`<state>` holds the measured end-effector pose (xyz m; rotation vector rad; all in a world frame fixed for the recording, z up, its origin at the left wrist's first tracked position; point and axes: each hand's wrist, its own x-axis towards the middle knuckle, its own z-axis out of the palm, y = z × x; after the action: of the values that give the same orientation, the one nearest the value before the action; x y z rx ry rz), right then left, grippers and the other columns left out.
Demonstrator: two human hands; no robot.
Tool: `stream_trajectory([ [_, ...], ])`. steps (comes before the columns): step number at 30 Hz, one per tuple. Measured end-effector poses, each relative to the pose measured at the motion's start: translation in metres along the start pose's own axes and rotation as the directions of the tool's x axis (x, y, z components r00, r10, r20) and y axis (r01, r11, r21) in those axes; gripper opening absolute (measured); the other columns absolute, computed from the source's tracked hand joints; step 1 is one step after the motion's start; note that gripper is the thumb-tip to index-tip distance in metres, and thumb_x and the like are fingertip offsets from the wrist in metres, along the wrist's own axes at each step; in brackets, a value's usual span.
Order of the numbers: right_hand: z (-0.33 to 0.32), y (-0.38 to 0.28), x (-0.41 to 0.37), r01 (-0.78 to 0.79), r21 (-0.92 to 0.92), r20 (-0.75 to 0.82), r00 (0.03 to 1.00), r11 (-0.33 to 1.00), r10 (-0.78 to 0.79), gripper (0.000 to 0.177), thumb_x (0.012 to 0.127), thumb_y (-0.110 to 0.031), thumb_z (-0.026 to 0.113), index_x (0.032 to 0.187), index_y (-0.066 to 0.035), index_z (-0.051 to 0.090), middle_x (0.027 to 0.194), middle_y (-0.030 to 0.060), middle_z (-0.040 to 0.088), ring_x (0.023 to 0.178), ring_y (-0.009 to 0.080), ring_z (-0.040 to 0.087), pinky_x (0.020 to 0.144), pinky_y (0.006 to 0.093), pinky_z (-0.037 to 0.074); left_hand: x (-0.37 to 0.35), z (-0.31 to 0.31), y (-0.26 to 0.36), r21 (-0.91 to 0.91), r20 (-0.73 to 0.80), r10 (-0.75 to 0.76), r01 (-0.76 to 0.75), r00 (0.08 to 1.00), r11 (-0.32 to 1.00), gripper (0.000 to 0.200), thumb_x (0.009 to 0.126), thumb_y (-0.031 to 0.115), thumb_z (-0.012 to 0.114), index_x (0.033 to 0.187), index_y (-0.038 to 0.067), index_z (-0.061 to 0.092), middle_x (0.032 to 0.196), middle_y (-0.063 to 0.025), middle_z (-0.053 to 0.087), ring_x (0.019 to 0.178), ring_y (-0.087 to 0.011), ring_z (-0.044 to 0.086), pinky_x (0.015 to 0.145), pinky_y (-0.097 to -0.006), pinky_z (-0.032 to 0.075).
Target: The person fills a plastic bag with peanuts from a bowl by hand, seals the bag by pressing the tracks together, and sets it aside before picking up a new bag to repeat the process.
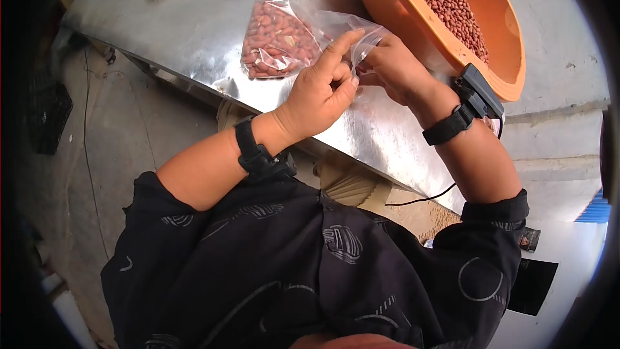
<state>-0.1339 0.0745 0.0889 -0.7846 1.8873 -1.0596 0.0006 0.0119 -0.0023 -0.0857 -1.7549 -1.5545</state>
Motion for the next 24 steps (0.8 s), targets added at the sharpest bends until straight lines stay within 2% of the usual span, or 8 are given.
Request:
stream_trajectory([
  [4, 0.003, -0.020, -0.023, 0.061, -0.142, -0.009, 0.998, 0.988, -0.063, 0.019, 0.083, -0.007, 0.054, 0.099, 0.002, 0.061, 0.089, 0.0088, 0.062, 0.078, 0.0143, 0.061, 0.064, 0.0281, 0.052, 0.000, -0.004, -0.001, -0.035, -0.032, -0.059, 0.058, 0.998, 0.998, 0.061, 0.091, 0.003, 0.048, 0.145, 0.004, 0.020, 0.067, -0.0009, 0.052, 0.063, -0.0067, 0.049, 0.062, -0.0215, 0.042],
  [8, -0.022, -0.057, -0.050, 0.261, -0.559, 0.039, 0.956, 0.787, -0.289, 0.021, 0.090, -0.014, 0.058, 0.106, -0.001, 0.064, 0.093, 0.0051, 0.066, 0.082, 0.0096, 0.062, 0.071, 0.0235, 0.051, 0.000, -0.002, -0.002, -0.129, -0.107, -0.130, 0.116, 0.986, 0.985, 0.061, 0.087, 0.001, 0.052, 0.143, 0.003, 0.026, 0.061, -0.0007, 0.051, 0.063, -0.0081, 0.050, 0.068, -0.0240, 0.044],
  [10, -0.039, -0.071, -0.058, 0.499, -0.553, -0.064, 0.773, 0.667, -0.632, 0.024, 0.089, -0.018, 0.059, 0.095, 0.004, 0.065, 0.071, 0.0009, 0.062, 0.063, 0.0075, 0.058, 0.063, 0.0244, 0.048, 0.000, -0.001, -0.006, -0.142, -0.112, -0.135, 0.118, 0.985, 0.983, 0.060, 0.088, 0.002, 0.052, 0.142, 0.003, 0.027, 0.060, -0.0005, 0.051, 0.063, -0.0081, 0.050, 0.069, -0.0235, 0.044],
  [12, -0.089, -0.082, -0.044, 0.485, -0.746, -0.047, 0.645, 0.456, -0.763, 0.028, 0.090, -0.020, 0.059, 0.104, 0.004, 0.064, 0.078, 0.0027, 0.063, 0.068, 0.0078, 0.057, 0.062, 0.0244, 0.048, -0.001, -0.002, -0.003, -0.134, -0.093, -0.180, 0.167, 0.979, 0.977, 0.060, 0.088, 0.002, 0.052, 0.142, 0.002, 0.026, 0.061, -0.0005, 0.051, 0.063, -0.0080, 0.050, 0.069, -0.0235, 0.044],
  [15, -0.161, -0.067, -0.011, 0.316, -0.761, -0.027, 0.857, 0.567, -0.515, 0.032, 0.091, -0.021, 0.058, 0.115, 0.002, 0.059, 0.091, 0.0056, 0.065, 0.075, 0.0098, 0.058, 0.066, 0.0252, 0.047, 0.000, -0.003, -0.005, -0.156, -0.074, -0.197, 0.183, 0.978, 0.971, 0.060, 0.089, 0.002, 0.051, 0.143, 0.001, 0.025, 0.063, -0.0010, 0.054, 0.064, -0.0080, 0.051, 0.069, -0.0241, 0.044],
  [16, -0.168, -0.065, -0.011, 0.073, -0.840, -0.092, 0.957, 0.537, -0.274, 0.040, 0.093, -0.024, 0.056, 0.126, -0.001, 0.053, 0.108, 0.0099, 0.063, 0.091, 0.0133, 0.059, 0.077, 0.0265, 0.048, 0.000, -0.003, -0.005, -0.169, -0.072, -0.195, 0.180, 0.978, 0.969, 0.060, 0.089, 0.002, 0.051, 0.143, 0.001, 0.024, 0.064, -0.0013, 0.055, 0.064, -0.0080, 0.052, 0.069, -0.0243, 0.045],
  [21, -0.188, -0.035, -0.002, -0.119, -0.718, -0.023, 0.989, 0.685, 0.147, 0.048, 0.095, -0.031, 0.052, 0.134, -0.003, 0.047, 0.124, 0.0097, 0.058, 0.115, 0.0139, 0.053, 0.096, 0.0244, 0.041, 0.001, -0.003, -0.003, -0.210, -0.060, -0.210, 0.194, 0.976, 0.958, 0.059, 0.090, 0.001, 0.049, 0.143, 0.001, 0.023, 0.070, -0.0037, 0.060, 0.065, -0.0086, 0.054, 0.067, -0.0245, 0.046],
  [24, -0.188, -0.031, -0.003, -0.123, -0.566, 0.000, 0.989, 0.815, 0.150, 0.043, 0.096, -0.025, 0.049, 0.135, -0.006, 0.047, 0.122, 0.0057, 0.058, 0.108, 0.0105, 0.055, 0.091, 0.0237, 0.044, 0.001, -0.002, -0.002, -0.227, -0.058, -0.212, 0.194, 0.976, 0.954, 0.059, 0.090, 0.001, 0.049, 0.143, 0.001, 0.023, 0.072, -0.0047, 0.060, 0.065, -0.0088, 0.054, 0.067, -0.0240, 0.046],
])
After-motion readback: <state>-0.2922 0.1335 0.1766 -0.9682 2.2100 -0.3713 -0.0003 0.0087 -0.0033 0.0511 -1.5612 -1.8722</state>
